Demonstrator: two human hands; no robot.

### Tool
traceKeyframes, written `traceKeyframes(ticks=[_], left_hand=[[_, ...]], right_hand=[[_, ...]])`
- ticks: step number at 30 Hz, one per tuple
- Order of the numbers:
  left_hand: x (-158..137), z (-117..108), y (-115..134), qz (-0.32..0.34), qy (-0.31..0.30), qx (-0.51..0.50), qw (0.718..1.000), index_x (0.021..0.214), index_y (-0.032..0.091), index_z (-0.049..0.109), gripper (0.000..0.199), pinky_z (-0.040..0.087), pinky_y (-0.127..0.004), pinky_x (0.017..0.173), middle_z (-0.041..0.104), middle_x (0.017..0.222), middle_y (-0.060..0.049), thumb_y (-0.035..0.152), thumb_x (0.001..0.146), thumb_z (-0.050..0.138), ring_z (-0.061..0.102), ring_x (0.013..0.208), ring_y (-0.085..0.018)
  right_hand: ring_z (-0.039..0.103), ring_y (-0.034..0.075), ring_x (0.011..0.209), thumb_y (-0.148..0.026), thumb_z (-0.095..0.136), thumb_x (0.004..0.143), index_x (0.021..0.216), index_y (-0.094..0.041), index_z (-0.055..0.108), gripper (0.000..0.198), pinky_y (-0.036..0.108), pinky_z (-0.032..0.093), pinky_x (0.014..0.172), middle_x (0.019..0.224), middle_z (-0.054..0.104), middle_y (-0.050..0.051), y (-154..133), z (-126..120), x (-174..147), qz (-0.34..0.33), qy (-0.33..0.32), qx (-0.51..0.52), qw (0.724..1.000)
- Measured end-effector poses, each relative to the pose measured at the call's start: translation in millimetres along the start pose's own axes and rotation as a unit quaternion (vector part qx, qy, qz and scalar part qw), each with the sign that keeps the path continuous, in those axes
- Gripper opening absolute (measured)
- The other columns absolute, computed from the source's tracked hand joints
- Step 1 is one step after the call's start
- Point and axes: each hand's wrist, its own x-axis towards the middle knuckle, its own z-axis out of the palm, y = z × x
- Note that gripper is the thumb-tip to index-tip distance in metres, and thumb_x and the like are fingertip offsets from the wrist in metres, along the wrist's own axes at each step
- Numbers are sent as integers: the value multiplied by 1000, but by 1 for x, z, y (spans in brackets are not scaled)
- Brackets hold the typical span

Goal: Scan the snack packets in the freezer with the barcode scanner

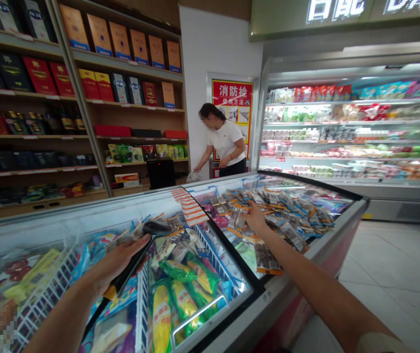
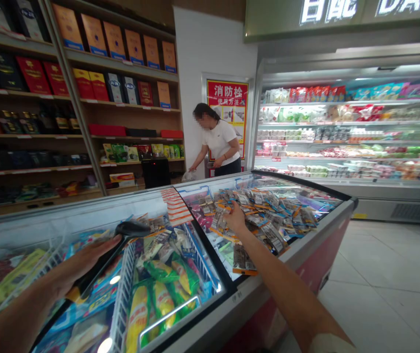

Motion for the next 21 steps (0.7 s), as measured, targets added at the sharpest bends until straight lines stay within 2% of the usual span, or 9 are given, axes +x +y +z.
traceKeyframes(ticks=[3,6,9,11,14,16,19,21], left_hand=[[-3,-2,3,-21,-39,-33,998,62,15,52,46,30,-20,40,51,46,1,61,56,50,44,42,-11],[-9,-4,9,-12,-48,-39,998,57,15,50,44,30,-20,40,51,45,2,59,57,52,43,41,-10],[-15,-3,15,-8,-47,-50,998,59,16,50,43,32,-20,40,52,46,2,59,58,51,44,41,-9],[-18,-2,17,-15,-40,-66,997,63,16,50,44,33,-21,41,54,50,1,59,58,52,46,42,-10],[-20,0,19,-26,-40,-81,996,64,16,50,45,32,-20,40,54,51,1,60,56,53,46,42,-9],[-22,0,21,-24,-46,-89,995,62,16,50,45,32,-20,39,54,50,1,61,56,52,45,41,-9],[-26,0,24,-13,-54,-107,993,66,16,52,43,34,-21,41,54,52,1,59,59,51,46,41,-9],[-28,-2,25,-12,-66,-116,991,67,16,52,42,34,-21,42,55,53,1,58,61,51,47,43,-9]], right_hand=[[54,15,60,-16,47,60,95,-11,56,37,26,43,57,68,60,3,-7,12,1,-27,-16,72,997],[55,16,60,-22,45,65,73,-14,59,18,27,44,58,64,60,2,-7,29,-4,-73,-85,75,991],[57,17,67,-20,46,65,78,-15,59,19,30,45,65,70,62,2,-2,44,-12,-113,-145,83,979],[57,18,75,-17,46,64,84,-16,58,23,31,44,72,78,63,3,-1,48,-15,-117,-152,87,978],[57,20,81,-18,46,64,88,-14,56,27,34,43,76,85,63,5,-9,50,-12,-71,-125,89,986],[57,19,83,-19,45,65,92,-13,54,29,33,43,76,89,63,6,-18,53,-6,-43,-117,132,983],[58,17,81,-19,44,65,92,-14,54,29,30,45,73,90,63,5,-26,65,1,-28,-126,202,971],[59,17,79,-21,45,65,90,-15,55,27,30,47,70,86,64,4,-26,75,2,-28,-123,212,969]])
